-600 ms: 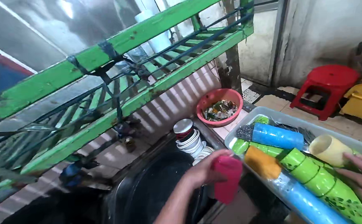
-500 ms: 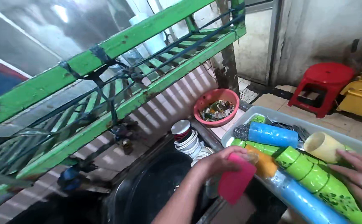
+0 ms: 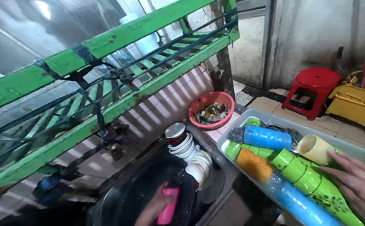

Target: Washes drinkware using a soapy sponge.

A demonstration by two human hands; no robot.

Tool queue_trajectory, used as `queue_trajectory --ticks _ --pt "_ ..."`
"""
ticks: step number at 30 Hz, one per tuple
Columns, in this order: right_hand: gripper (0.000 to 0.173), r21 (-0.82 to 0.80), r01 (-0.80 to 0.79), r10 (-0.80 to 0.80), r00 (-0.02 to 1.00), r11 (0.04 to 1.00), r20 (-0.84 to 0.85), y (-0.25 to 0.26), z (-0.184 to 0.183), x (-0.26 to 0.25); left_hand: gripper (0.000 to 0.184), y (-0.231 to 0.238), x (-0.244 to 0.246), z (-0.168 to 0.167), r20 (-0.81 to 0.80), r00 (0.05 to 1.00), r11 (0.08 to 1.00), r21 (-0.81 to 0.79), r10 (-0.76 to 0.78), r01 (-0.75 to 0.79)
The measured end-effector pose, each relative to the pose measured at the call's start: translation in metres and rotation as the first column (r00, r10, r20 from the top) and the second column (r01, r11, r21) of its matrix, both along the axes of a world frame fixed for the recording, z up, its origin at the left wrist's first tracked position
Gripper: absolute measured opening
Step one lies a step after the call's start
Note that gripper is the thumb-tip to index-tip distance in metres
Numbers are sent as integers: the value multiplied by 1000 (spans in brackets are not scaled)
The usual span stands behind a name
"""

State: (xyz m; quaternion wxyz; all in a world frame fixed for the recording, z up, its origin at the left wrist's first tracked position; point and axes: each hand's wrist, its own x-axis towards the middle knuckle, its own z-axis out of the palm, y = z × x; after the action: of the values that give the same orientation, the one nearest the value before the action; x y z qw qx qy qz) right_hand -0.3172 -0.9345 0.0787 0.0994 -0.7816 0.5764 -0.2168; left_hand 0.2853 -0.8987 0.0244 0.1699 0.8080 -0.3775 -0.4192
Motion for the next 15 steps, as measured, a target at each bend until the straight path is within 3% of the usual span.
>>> queue_trajectory --ticks 2,3,5,7,10,13,15 --pt "33 5 3 -3 1000 1000 -8 -1 1 0 86 38 28 -39 412 907 982 187 -87 10" --pt "34 13 -1 1 1000 1000 -15 -1 2 0 80 56 36 -55 533 829 968 248 -169 37" --pt "34 29 -5 6 999 1000 -36 -1 5 0 68 82 40 -79 627 725 946 304 -286 111" --pt "34 47 -4 6 999 999 -44 -2 10 1 61 91 35 -99 612 710 933 303 -348 195" --pt "34 63 -10 14 998 998 -63 -2 14 2 62 78 21 -117 538 775 942 227 -332 246" --pt "35 60 7 -2 997 998 -82 -2 12 2 64 60 12 -118 440 888 979 -81 -132 185" --pt "33 44 12 -8 996 999 -85 -3 10 2 73 57 2 -111 313 949 928 -358 17 101"
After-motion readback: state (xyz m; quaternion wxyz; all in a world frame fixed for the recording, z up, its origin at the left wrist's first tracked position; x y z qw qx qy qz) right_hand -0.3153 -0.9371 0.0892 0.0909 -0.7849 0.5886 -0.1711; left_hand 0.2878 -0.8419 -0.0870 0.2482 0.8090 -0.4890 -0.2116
